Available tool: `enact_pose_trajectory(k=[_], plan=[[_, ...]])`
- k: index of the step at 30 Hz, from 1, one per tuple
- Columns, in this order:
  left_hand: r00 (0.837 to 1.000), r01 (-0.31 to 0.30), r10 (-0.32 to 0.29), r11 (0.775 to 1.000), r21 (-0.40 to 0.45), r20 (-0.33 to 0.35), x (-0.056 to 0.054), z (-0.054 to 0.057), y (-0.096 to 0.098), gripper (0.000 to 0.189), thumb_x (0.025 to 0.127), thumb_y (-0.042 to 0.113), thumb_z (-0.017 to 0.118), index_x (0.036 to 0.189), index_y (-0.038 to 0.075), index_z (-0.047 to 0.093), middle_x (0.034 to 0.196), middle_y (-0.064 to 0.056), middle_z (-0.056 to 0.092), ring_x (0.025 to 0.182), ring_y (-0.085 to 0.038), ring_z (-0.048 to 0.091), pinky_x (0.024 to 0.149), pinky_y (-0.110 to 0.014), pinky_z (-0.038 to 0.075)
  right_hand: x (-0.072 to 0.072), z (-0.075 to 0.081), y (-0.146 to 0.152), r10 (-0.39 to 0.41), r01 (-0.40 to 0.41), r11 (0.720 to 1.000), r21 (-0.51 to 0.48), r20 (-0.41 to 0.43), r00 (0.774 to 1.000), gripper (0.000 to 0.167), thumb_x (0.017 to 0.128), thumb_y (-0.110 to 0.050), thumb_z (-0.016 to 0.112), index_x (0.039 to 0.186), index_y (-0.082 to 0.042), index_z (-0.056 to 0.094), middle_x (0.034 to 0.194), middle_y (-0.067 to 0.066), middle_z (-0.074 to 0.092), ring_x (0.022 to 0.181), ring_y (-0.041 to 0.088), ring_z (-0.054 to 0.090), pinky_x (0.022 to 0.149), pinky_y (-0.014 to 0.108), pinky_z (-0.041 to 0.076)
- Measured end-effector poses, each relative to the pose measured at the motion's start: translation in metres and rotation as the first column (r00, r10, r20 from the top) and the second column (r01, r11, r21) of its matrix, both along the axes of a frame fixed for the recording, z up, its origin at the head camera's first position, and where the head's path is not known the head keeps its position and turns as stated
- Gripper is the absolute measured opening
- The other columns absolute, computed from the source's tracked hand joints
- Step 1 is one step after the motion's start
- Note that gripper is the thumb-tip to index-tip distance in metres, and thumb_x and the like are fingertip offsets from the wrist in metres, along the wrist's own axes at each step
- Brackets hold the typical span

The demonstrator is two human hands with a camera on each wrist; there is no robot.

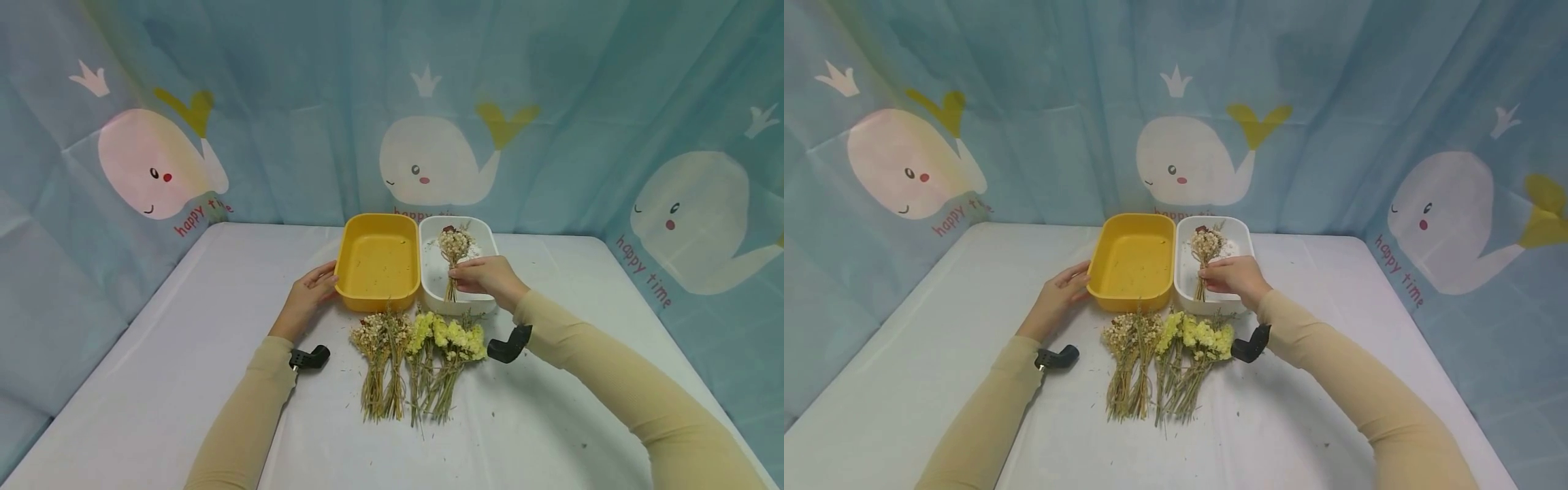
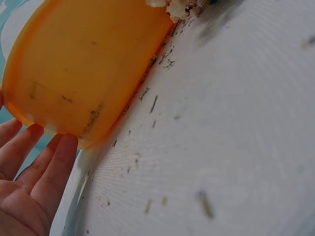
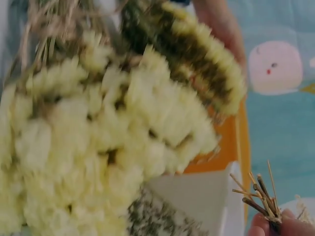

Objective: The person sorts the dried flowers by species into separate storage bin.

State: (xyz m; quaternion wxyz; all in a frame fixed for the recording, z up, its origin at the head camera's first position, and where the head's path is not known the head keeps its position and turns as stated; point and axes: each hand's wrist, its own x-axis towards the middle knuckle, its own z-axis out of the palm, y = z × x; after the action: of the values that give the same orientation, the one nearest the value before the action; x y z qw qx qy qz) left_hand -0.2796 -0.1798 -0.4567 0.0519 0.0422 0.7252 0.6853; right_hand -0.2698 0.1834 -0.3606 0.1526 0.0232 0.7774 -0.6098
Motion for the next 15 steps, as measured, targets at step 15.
enact_pose_trajectory(k=[15], plan=[[1.000,0.010,-0.010,1.000,0.022,0.006,0.001,0.001,0.001,0.056,0.102,0.024,0.057,0.154,0.010,0.038,0.157,-0.009,0.043,0.143,-0.024,0.044,0.097,-0.018,0.055,-0.029,-0.009,0.004,-0.027,0.026,0.999,0.044,0.015,1.000,0.042,0.094,-0.014,0.070,0.127,0.010,0.061,0.076,-0.008,0.073,0.069,0.004,0.071,0.094,0.035,0.060]])
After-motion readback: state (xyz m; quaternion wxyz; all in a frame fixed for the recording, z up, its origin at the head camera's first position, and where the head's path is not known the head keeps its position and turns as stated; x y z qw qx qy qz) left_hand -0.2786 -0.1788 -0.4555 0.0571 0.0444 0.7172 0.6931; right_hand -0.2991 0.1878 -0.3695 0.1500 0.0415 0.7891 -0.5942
